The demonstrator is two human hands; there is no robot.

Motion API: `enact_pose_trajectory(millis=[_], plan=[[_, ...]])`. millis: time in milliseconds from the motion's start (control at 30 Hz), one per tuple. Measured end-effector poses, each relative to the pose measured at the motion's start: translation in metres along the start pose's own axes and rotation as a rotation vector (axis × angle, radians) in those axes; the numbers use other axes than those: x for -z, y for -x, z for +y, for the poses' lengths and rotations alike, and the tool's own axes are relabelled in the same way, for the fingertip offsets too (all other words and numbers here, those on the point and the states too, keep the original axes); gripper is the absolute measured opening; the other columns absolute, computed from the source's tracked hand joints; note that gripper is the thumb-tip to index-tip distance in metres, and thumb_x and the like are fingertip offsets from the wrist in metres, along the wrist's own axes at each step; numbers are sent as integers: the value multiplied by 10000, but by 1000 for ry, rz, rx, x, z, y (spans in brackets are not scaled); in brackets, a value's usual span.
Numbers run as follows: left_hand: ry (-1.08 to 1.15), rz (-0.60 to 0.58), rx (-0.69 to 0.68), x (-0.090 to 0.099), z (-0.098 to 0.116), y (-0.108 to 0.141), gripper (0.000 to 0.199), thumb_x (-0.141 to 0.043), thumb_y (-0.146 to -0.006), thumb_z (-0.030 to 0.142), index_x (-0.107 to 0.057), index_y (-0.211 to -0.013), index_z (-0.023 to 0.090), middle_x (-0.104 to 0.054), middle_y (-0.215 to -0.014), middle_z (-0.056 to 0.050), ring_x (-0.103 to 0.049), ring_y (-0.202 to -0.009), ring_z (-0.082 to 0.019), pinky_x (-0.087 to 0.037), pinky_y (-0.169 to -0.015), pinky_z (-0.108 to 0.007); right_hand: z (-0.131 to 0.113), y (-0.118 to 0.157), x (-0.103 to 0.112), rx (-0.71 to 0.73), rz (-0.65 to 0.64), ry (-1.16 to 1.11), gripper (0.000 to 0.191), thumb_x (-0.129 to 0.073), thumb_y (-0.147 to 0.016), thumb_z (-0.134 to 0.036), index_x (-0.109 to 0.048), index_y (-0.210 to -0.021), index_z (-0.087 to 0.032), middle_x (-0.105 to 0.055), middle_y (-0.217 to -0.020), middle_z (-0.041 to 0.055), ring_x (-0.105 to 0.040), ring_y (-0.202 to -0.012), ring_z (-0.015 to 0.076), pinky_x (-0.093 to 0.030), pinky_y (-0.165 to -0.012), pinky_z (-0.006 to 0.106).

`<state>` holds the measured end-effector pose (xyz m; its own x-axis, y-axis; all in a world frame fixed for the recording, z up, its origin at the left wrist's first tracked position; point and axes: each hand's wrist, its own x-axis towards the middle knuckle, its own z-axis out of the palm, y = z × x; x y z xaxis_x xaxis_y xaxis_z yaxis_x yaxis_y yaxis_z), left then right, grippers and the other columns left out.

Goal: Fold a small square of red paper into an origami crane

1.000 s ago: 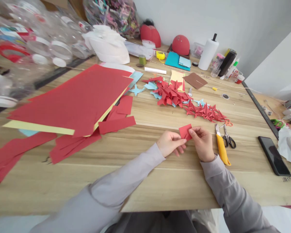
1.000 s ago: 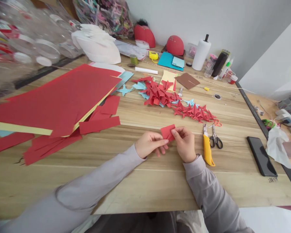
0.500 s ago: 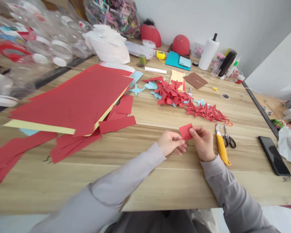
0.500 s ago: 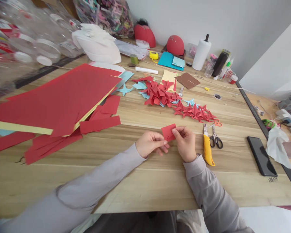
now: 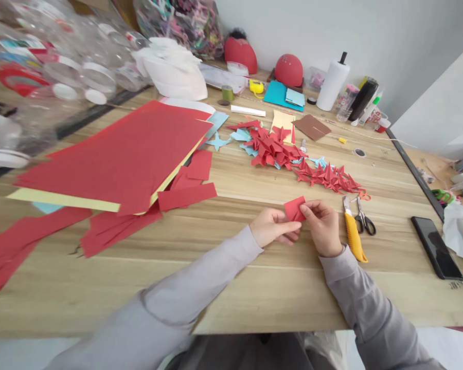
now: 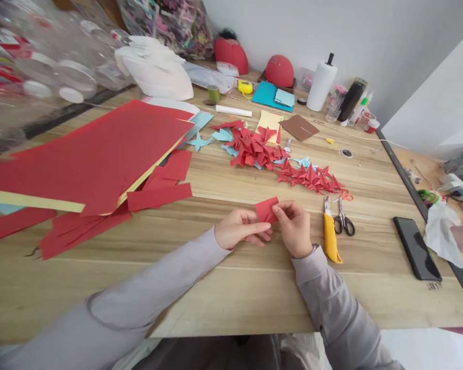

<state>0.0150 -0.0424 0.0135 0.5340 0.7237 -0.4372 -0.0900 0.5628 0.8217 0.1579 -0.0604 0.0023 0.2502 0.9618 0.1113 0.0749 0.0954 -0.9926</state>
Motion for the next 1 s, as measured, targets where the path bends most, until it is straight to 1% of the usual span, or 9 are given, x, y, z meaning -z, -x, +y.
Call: enact_pose_trajectory(millis=[100,167,300,500,700,767,867,933,1000], plan=[[27,33,3,-1,-1,-1,325,-759,-564,348,-644,-674,65,-659,-608,-66,-622,-509,-143,-532,-502,-275,-1,3,-2,2,-52,0,173,-681,-686,-330,-621,-718,-172,-634,-649,-1,-566,-584,114,-473,-566,249],[33,51,8,-2,-1,-2,291,-749,-587,322,-637,-661,64,-655,-588,-63,-618,-487,-144,-525,-486,-274,-1,4,-2,1,-71,-3,162,-677,-693,-323,-623,-723,-174,-638,-662,1,-567,-588,113,-472,-564,245],[5,59,7,-4,-1,-1,221,-716,-634,259,-620,-624,60,-649,-549,-66,-617,-462,-150,-515,-469,-267,0,5,-3,-4,-66,-8,145,-681,-692,-307,-627,-718,-175,-634,-647,-3,-555,-571,105,-461,-552,236],[-20,112,-47,-8,-1,1,174,-697,-646,204,-603,-615,60,-639,-506,-58,-607,-427,-154,-506,-445,-268,0,4,-3,-29,-58,-70,153,-691,-681,-304,-622,-711,-171,-628,-634,-4,-545,-565,104,-456,-547,232],[-2,110,-65,-8,0,4,161,-692,-641,189,-613,-600,54,-638,-498,-65,-601,-413,-156,-508,-441,-273,1,4,-3,-96,-63,-240,186,-632,-744,-335,-602,-868,-199,-636,-743,-5,-567,-645,108,-453,-607,233],[-6,112,-76,-8,1,5,159,-685,-645,189,-618,-593,55,-636,-495,-62,-598,-409,-153,-507,-438,-270,1,5,-3,-125,-102,-251,174,-629,-747,-344,-607,-834,-195,-615,-729,-11,-545,-629,100,-437,-599,227],[-22,118,-87,-8,2,6,163,-680,-647,187,-616,-568,58,-627,-483,-57,-592,-402,-148,-504,-432,-266,-2,7,-4,-140,-200,-196,181,-649,-727,-347,-595,-697,-177,-567,-630,-25,-484,-555,89,-396,-550,222],[-31,118,-87,-8,2,6,170,-689,-638,193,-615,-562,60,-626,-482,-56,-589,-401,-148,-503,-432,-269,-4,8,-4,-124,-214,-160,218,-642,-730,-354,-575,-631,-172,-540,-585,-29,-451,-530,87,-371,-536,226],[-32,114,-81,-8,2,6,179,-703,-623,206,-615,-565,60,-628,-488,-60,-588,-402,-150,-505,-432,-276,-5,8,-3,-105,-200,-145,247,-631,-739,-362,-557,-600,-172,-517,-563,-32,-427,-524,87,-353,-534,229]])
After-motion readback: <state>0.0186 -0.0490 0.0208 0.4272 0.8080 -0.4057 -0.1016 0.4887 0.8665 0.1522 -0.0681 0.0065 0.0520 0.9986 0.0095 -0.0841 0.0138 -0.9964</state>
